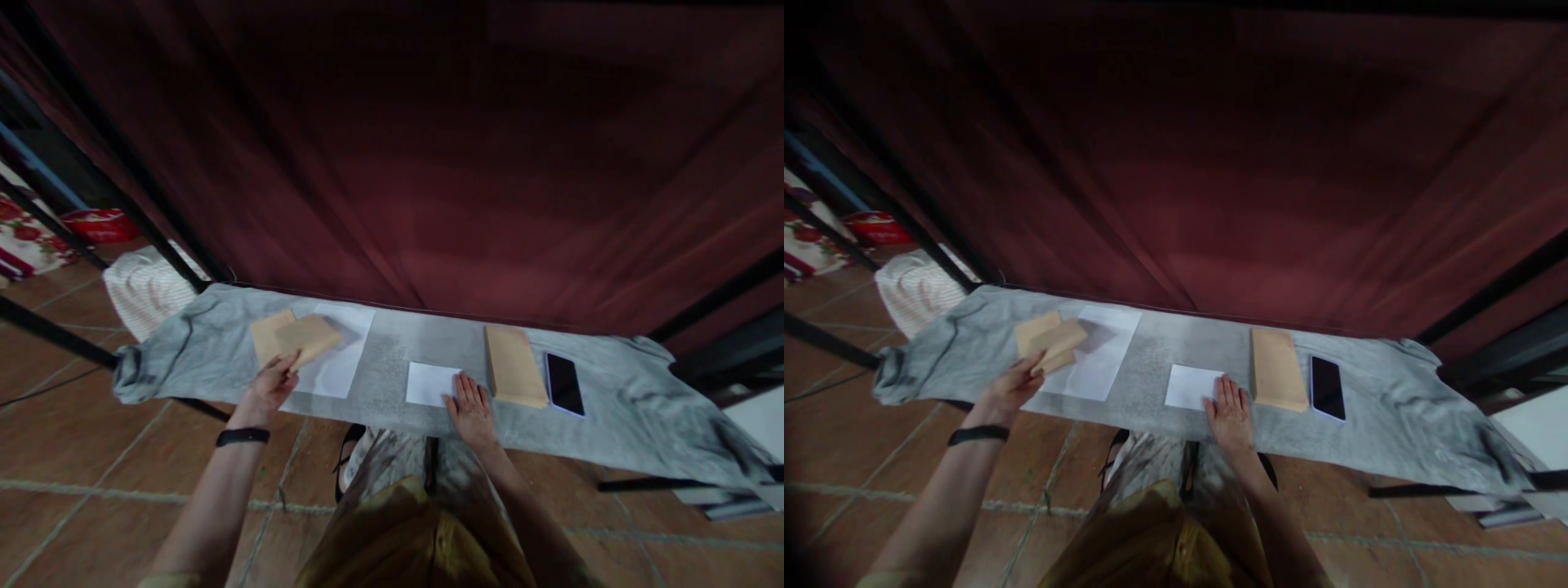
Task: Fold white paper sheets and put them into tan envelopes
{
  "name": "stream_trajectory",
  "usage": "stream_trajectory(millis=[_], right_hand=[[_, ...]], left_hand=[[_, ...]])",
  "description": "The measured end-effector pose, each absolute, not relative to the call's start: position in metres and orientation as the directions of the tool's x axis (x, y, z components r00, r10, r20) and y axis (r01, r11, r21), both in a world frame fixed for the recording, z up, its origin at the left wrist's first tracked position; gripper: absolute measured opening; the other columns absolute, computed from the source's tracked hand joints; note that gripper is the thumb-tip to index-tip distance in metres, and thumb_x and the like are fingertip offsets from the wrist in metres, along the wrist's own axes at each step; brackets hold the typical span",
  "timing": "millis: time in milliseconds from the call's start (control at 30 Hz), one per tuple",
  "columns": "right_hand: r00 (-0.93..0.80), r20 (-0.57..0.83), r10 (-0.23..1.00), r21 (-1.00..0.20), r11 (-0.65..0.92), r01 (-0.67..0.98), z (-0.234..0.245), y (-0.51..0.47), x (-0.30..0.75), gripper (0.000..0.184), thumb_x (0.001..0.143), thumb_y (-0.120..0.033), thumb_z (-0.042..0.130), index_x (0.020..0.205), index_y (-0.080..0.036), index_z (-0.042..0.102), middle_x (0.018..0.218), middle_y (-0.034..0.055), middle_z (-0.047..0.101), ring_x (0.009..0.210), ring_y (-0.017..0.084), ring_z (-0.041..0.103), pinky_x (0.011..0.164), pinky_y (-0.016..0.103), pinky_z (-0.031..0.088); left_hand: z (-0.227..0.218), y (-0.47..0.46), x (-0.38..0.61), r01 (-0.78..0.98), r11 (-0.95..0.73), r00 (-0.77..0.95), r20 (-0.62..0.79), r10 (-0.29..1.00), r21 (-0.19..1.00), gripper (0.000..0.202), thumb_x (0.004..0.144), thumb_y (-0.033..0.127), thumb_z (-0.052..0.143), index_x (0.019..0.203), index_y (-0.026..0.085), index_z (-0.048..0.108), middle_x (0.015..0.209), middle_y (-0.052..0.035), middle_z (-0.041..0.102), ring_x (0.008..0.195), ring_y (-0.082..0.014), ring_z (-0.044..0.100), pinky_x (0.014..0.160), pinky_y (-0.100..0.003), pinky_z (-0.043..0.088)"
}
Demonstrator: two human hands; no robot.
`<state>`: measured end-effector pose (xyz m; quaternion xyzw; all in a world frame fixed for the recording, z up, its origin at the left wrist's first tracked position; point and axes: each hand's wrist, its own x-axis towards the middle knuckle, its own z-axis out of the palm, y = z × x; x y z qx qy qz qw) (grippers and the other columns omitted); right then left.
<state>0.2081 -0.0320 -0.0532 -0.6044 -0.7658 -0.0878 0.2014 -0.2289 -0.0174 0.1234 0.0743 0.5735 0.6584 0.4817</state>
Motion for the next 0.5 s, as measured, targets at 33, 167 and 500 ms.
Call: stream_trajectory(millis=[33,167,500], right_hand=[[-0.182,0.413,0.892,-0.128,0.255,0.958,-0.052,-0.032,0.208,0.059,0.106,-0.043,0.036,0.152,-0.008,0.045,0.155,0.0185,0.048,0.141,0.035,0.046,0.118,0.052,0.028],[-0.135,0.396,0.908,-0.281,0.26,0.924,-0.043,-0.031,0.206,0.054,0.105,-0.04,0.038,0.147,-0.009,0.051,0.154,0.0193,0.049,0.144,0.034,0.042,0.117,0.054,0.03],[-0.091,-0.176,0.98,-0.98,-0.183,-0.081,0.014,-0.026,0.15,0.069,0.081,-0.073,0.061,0.127,-0.023,0.067,0.12,0.011,0.073,0.106,0.028,0.071,0.094,0.046,0.056]], left_hand=[[0.119,-0.019,-0.213,-0.566,0.146,-0.479,-0.468,0.743,0.811,0.027,0.072,0.004,0.08,0.07,0.015,0.056,0.057,0.0077,0.053,0.039,-0.0016,0.039,0.034,-0.012,0.024],[0.088,-0.029,-0.135,-0.613,0.202,-0.348,-0.491,0.799,0.764,0.041,0.062,0.004,0.087,0.066,0.018,0.049,0.053,0.0102,0.05,0.036,-0.0027,0.042,0.034,-0.013,0.029],[0.046,-0.049,-0.016,-0.629,0.257,-0.192,-0.467,0.863,0.734,0.034,0.06,0.007,0.09,0.07,0.018,0.059,0.058,0.0056,0.065,0.048,-0.0063,0.06,0.051,-0.015,0.048]])
